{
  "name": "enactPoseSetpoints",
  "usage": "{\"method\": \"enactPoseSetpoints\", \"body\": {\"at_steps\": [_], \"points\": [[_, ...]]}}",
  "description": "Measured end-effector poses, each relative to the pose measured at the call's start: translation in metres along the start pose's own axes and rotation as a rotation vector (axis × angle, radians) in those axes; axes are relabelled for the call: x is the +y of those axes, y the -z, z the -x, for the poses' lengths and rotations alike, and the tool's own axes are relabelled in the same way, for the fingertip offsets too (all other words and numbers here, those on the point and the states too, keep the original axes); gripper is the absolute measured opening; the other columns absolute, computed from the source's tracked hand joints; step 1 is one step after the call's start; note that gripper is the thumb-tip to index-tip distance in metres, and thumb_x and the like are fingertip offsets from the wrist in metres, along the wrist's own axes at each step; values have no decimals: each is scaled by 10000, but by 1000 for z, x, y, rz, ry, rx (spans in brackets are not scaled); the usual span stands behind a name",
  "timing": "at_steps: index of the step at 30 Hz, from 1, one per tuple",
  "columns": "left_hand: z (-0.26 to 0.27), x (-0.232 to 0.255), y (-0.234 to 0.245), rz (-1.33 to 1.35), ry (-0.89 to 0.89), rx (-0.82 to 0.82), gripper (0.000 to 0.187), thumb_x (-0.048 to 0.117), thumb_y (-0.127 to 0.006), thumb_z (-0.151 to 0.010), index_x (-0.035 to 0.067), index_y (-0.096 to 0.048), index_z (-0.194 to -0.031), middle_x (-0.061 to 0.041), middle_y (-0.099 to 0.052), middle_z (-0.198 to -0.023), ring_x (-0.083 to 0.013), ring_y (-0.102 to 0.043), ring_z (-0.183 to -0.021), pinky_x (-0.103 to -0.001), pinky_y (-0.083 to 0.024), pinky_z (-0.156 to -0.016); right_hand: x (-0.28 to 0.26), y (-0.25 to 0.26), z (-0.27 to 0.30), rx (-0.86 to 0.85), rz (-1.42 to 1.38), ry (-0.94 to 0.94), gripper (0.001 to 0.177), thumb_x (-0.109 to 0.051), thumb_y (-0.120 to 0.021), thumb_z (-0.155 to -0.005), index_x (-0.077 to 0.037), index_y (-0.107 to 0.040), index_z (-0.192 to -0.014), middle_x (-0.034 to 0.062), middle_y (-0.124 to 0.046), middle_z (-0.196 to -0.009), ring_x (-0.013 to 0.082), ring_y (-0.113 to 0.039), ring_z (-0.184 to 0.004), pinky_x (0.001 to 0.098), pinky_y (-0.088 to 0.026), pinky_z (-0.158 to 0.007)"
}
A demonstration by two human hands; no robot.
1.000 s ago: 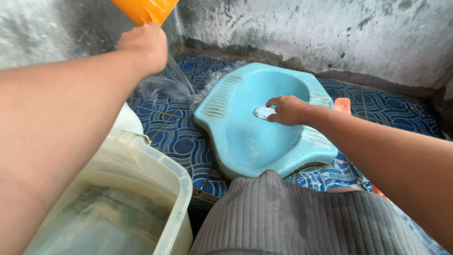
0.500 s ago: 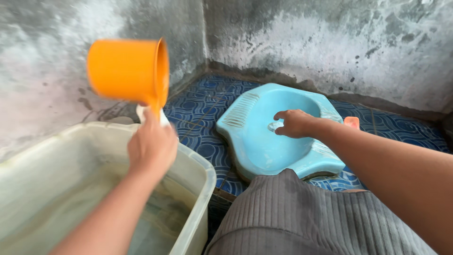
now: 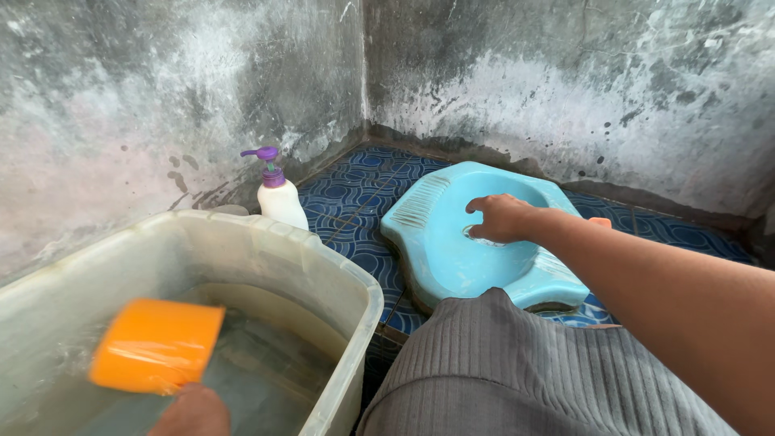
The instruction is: The person scrubs a light blue squat toilet using an orange brush and rinses it with water from an orange scoop.
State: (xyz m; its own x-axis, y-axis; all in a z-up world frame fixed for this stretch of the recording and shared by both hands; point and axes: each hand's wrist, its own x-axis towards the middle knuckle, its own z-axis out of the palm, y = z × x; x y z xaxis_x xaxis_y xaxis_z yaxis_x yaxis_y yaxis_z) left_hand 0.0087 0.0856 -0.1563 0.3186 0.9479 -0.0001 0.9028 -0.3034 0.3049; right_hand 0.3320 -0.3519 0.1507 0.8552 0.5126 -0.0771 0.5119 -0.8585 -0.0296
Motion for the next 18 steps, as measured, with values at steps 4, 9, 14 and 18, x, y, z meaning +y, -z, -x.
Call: {"method": "enactPoseSetpoints", "body": {"at_steps": [4,9,14,18], "points": [[-2,27,-21,258,16,-431,256,90,-498,-995,-89,-669,-1059,-265,-693,-851,-364,-676,-720,-504,-521,-626,7,-9,-2,-49,-1,-19,617,-404,-687,-905,-234,-527,-1476,140,-728,-1244,317,-653,-1236,456,-498,-1076],[2,62,58,1027,245,-735,258,193,-467,-1060,9,-475,-880,-137,-474,-621,-249,-384,-487,-420,-345,-425,23,-21,-8,-58,44,0,605,-412,-699,-907,-247,-535,-1466,133,-661,-1331,334,-601,-1286,471,-477,-1092],[43,99,146,1252,297,-698,230,221,-527,-1050,104,-426,-880,-37,-390,-602,-198,-371,-497,-356,-382,-490,25,-18,-8,-38,57,-30,671,-581,-588,-938,-256,-493,-1517,115,-662,-1404,317,-568,-1367,465,-443,-1152],[76,125,194,1343,239,-618,226,217,-550,-1045,92,-439,-894,-11,-386,-603,-151,-343,-501,-332,-351,-496,9,-5,1,5,104,-99,754,-720,-379,-959,-322,-334,-1597,97,-434,-1582,337,-344,-1496,538,-358,-1179]]}}
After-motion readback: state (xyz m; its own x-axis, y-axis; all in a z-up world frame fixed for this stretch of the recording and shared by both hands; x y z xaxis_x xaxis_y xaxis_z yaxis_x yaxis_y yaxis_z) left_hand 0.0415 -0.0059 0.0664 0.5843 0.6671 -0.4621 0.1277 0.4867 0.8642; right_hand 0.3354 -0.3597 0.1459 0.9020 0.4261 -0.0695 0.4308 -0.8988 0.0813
